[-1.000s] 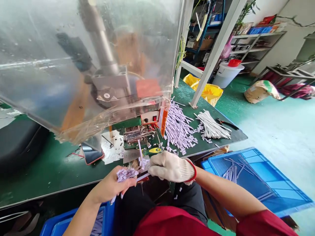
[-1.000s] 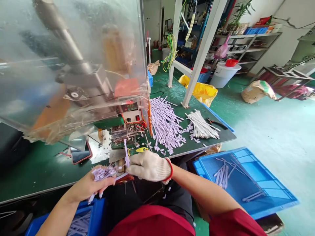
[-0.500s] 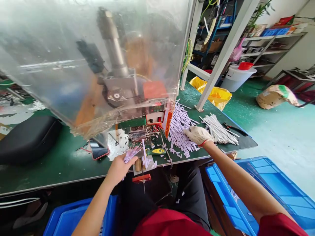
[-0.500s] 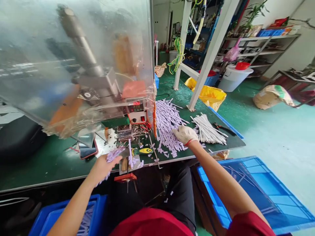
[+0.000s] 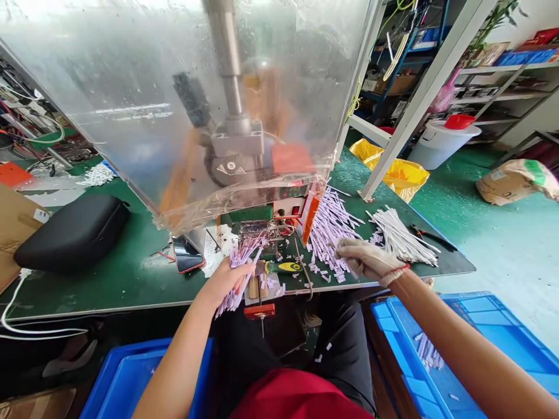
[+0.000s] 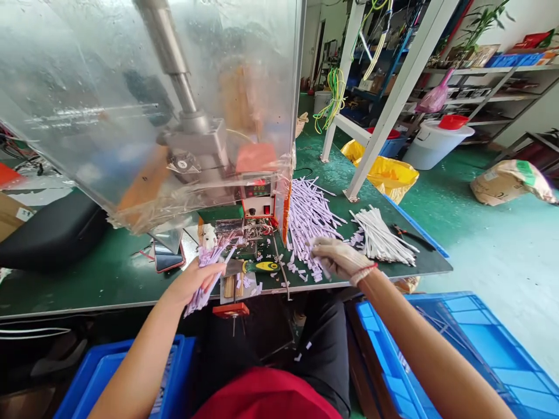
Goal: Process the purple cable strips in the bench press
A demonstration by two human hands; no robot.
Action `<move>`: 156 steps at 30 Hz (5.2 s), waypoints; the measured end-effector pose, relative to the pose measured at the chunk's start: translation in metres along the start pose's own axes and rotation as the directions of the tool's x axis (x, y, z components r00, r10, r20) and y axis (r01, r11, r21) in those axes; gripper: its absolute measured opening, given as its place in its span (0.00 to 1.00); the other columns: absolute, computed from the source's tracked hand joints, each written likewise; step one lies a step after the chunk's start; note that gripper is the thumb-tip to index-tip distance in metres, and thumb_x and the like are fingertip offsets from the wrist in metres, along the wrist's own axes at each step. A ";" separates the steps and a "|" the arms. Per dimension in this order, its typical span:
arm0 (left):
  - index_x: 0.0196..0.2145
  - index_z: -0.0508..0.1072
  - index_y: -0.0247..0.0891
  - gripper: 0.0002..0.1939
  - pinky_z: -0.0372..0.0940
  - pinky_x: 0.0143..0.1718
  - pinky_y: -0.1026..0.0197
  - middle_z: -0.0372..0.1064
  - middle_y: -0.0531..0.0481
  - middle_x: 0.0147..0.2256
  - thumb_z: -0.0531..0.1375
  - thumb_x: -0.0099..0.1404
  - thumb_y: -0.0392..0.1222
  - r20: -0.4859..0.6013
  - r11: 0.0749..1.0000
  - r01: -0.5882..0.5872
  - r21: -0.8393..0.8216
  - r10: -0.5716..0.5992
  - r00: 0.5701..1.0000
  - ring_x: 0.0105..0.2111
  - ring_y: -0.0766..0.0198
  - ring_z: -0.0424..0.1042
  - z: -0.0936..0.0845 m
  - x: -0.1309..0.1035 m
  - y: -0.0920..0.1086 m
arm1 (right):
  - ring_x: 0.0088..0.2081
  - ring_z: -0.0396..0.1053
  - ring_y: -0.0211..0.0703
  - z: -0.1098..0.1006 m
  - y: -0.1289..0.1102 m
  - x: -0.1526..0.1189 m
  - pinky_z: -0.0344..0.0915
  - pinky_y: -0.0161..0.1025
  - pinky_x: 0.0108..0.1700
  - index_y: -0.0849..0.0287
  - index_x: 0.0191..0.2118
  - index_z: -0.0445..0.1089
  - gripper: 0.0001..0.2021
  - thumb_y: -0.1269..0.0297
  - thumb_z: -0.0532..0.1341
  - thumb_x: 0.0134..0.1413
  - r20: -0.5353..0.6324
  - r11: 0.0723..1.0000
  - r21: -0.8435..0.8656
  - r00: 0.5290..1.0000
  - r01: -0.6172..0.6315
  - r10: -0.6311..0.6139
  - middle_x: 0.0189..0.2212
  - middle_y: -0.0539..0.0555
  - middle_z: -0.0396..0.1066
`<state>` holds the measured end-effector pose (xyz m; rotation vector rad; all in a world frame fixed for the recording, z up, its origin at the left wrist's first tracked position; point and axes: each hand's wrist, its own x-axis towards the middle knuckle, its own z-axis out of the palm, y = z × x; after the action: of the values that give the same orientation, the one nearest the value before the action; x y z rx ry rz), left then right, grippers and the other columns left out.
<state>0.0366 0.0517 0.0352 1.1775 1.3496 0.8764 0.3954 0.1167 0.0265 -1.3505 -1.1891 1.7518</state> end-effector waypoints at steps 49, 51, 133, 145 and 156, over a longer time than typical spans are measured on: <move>0.21 0.71 0.36 0.18 0.55 0.20 0.65 0.68 0.52 0.19 0.63 0.62 0.51 0.028 0.974 0.017 0.226 -0.024 0.999 0.15 0.70 0.59 -0.010 -0.035 -0.008 | 0.21 0.63 0.32 0.172 0.007 -0.004 0.60 0.28 0.22 0.59 0.30 0.69 0.15 0.51 0.61 0.57 0.068 0.928 -0.193 0.948 0.320 -0.312 0.22 0.48 0.68; 0.19 0.68 0.37 0.19 0.55 0.20 0.64 0.63 0.54 0.16 0.62 0.63 0.50 0.082 0.965 -0.004 0.264 -0.018 0.997 0.15 0.69 0.59 -0.009 -0.034 -0.006 | 0.19 0.60 0.32 0.175 0.015 -0.008 0.57 0.28 0.20 0.59 0.28 0.67 0.16 0.51 0.61 0.57 0.014 0.944 -0.137 0.954 0.299 -0.300 0.19 0.48 0.66; 0.21 0.73 0.35 0.21 0.52 0.16 0.66 0.63 0.54 0.15 0.68 0.52 0.58 -0.265 0.997 0.029 -0.069 -0.047 0.963 0.13 0.70 0.56 -0.036 -0.064 -0.041 | 0.18 0.64 0.33 0.196 0.007 0.026 0.60 0.29 0.18 0.58 0.27 0.66 0.17 0.49 0.65 0.51 0.006 0.975 -0.148 0.986 0.168 -0.169 0.20 0.49 0.70; 0.20 0.70 0.38 0.18 0.56 0.22 0.63 0.61 0.54 0.13 0.63 0.62 0.51 0.083 0.994 -0.029 0.110 0.020 0.996 0.16 0.67 0.59 -0.042 -0.056 -0.025 | 0.16 0.58 0.32 0.169 0.000 -0.002 0.55 0.30 0.17 0.58 0.29 0.65 0.16 0.49 0.64 0.53 -0.040 0.965 0.051 0.966 0.256 -0.254 0.18 0.46 0.64; 0.32 0.74 0.38 0.13 0.56 0.19 0.63 0.57 0.61 0.12 0.63 0.58 0.51 -0.292 0.987 0.045 0.154 0.002 0.956 0.13 0.65 0.59 0.014 0.005 -0.045 | 0.36 0.73 0.43 0.142 0.043 -0.025 0.64 0.38 0.40 0.52 0.37 0.73 0.07 0.65 0.59 0.53 -0.032 0.772 -0.603 0.961 0.200 -0.274 0.34 0.48 0.76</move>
<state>0.0434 0.0442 -0.0109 1.1844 1.6955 0.9692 0.2682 0.0379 0.0072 -1.5307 -1.8500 1.1288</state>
